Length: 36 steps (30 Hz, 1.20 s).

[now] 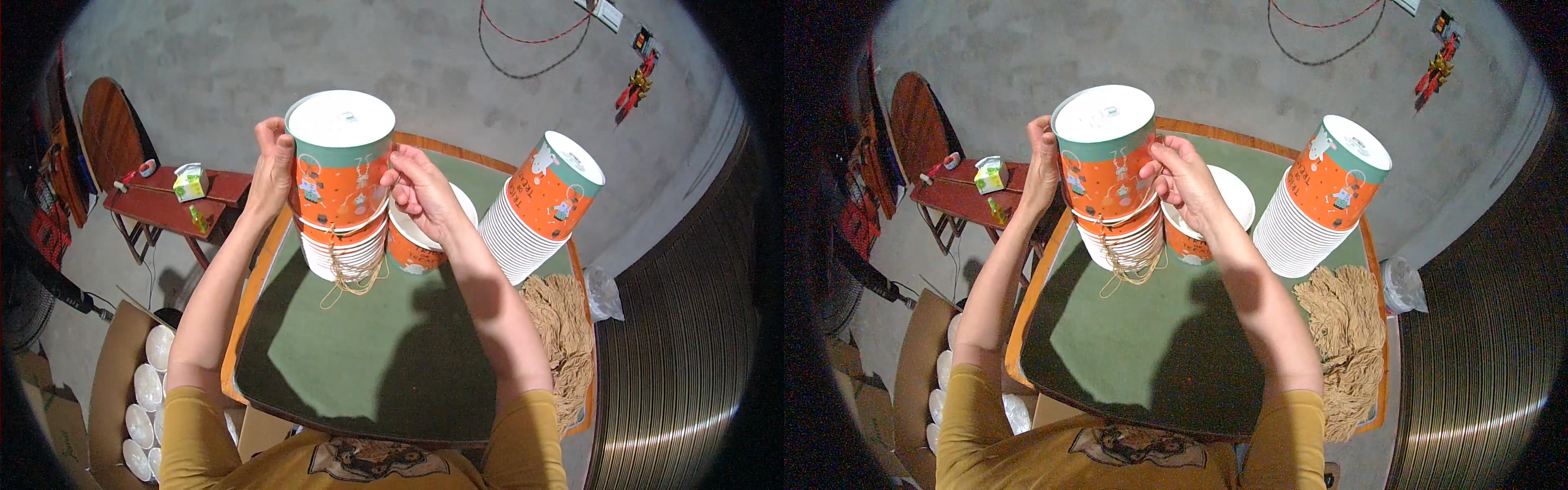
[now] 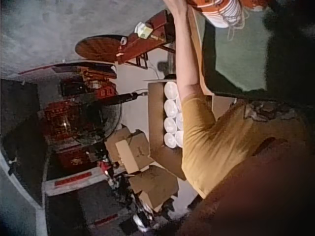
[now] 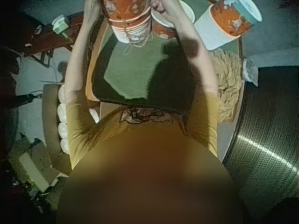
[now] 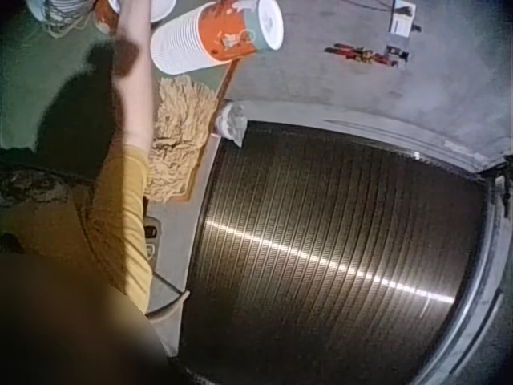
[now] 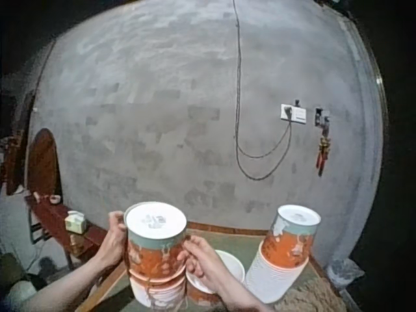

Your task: The person is tying thin brown strings to the rim of decorated paper cups.

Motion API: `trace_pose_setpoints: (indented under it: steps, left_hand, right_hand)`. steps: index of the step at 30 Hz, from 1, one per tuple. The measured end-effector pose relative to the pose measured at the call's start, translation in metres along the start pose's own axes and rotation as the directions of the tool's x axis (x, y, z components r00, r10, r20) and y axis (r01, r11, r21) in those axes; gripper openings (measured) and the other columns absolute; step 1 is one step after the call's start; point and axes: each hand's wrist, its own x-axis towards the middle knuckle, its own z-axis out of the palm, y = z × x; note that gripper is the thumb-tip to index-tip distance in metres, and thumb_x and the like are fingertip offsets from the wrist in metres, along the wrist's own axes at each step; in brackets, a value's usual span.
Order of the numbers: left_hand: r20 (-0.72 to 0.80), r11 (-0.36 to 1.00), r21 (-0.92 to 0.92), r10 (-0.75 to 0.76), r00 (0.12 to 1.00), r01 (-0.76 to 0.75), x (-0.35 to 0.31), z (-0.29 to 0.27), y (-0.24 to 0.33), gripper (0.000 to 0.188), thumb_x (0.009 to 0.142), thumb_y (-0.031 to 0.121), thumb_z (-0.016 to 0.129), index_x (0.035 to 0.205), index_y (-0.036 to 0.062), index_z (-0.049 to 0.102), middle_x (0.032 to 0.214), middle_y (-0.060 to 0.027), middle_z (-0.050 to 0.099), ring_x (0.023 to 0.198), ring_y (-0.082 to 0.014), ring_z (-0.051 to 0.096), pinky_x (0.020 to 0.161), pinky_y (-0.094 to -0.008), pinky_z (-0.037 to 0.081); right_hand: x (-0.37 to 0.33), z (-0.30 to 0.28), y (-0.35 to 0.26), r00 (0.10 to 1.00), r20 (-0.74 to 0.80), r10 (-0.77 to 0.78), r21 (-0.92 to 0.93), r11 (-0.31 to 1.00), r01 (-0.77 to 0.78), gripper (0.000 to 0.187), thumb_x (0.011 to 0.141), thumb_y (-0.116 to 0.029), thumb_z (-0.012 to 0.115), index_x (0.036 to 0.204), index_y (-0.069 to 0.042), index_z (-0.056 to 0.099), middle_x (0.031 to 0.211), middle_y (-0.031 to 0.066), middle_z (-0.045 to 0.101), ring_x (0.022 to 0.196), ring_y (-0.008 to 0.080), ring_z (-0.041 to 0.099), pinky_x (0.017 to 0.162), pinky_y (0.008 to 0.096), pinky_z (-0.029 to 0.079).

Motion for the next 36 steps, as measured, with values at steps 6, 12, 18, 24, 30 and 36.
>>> trace_pose_setpoints:
  steps: [6, 12, 18, 24, 30, 36]
  left_hand:
    - [0.017, 0.998, -0.055, -0.02, 1.0, 0.021, -0.005, 0.004, -0.015, 0.088, 0.085, 0.08, 0.016, 0.127, 0.0033, 0.027, 0.125, -0.0156, 0.037, 0.123, -0.0284, 0.041, 0.105, -0.0425, 0.033]
    - [0.028, 0.997, -0.064, -0.029, 0.999, 0.031, -0.013, 0.001, -0.022, 0.085, 0.088, 0.077, 0.019, 0.129, 0.0025, 0.029, 0.125, -0.0151, 0.039, 0.123, -0.027, 0.041, 0.105, -0.0402, 0.032]
    - [-0.363, 0.99, -0.048, 0.107, 0.926, -0.134, -0.057, 0.0, -0.009, 0.025, 0.092, 0.008, 0.05, 0.115, -0.0022, 0.05, 0.112, -0.0128, 0.053, 0.106, -0.0239, 0.052, 0.095, -0.0347, 0.041]
    - [0.119, 0.875, 0.095, 0.464, 0.878, -0.475, -0.115, 0.048, 0.046, 0.029, 0.079, -0.002, 0.063, 0.106, 0.0028, 0.052, 0.101, -0.015, 0.059, 0.094, -0.0323, 0.059, 0.081, -0.0394, 0.048]
    - [0.298, 0.853, 0.118, 0.457, 0.838, -0.508, -0.126, 0.081, 0.064, 0.045, 0.073, -0.005, 0.059, 0.116, 0.0032, 0.052, 0.117, -0.0161, 0.054, 0.11, -0.0342, 0.054, 0.092, -0.0433, 0.045]
    - [0.596, 0.78, 0.062, 0.471, 0.65, -0.623, -0.142, 0.106, 0.104, 0.047, 0.07, 0.001, 0.064, 0.116, 0.0091, 0.057, 0.117, -0.0088, 0.056, 0.128, -0.0295, 0.045, 0.11, -0.0539, 0.028]
  right_hand:
    - [-0.003, 0.0, 0.009, 0.999, -0.031, 0.016, -0.011, 1.0, -0.016, 0.032, 0.097, -0.023, 0.055, 0.119, -0.006, 0.04, 0.076, 0.0046, 0.063, 0.047, 0.0019, 0.049, 0.034, 0.0121, 0.031]
    - [-0.013, 0.0, 0.009, 0.996, -0.088, 0.027, -0.16, 0.986, -0.041, 0.032, 0.097, -0.022, 0.054, 0.12, -0.004, 0.04, 0.08, 0.007, 0.066, 0.045, 0.0021, 0.048, 0.033, 0.0123, 0.028]
    - [-0.061, -0.041, -0.009, 0.968, -0.18, -0.177, -0.737, 0.676, -0.014, 0.042, 0.093, -0.029, 0.057, 0.126, -0.003, 0.047, 0.101, 0.0066, 0.068, 0.056, 0.0054, 0.051, 0.048, 0.0194, 0.04]
    - [-0.119, -0.069, 0.02, 0.972, 0.083, -0.219, -0.99, 0.096, 0.106, 0.027, 0.091, -0.02, 0.058, 0.113, -0.004, 0.059, 0.094, 0.0137, 0.062, 0.08, 0.0291, 0.063, 0.072, 0.0356, 0.051]
    - [-0.177, -0.095, 0.024, 0.912, 0.154, -0.38, -0.986, -0.008, 0.164, 0.021, 0.077, 0.007, 0.055, 0.094, -0.003, 0.062, 0.09, 0.0113, 0.06, 0.089, 0.0275, 0.063, 0.079, 0.035, 0.051]
    - [-0.235, -0.123, 0.004, 0.951, 0.145, -0.275, -0.92, 0.316, 0.232, 0.027, 0.073, 0.013, 0.052, 0.095, 0.0, 0.061, 0.107, 0.0101, 0.061, 0.096, 0.0233, 0.061, 0.086, 0.0327, 0.049]
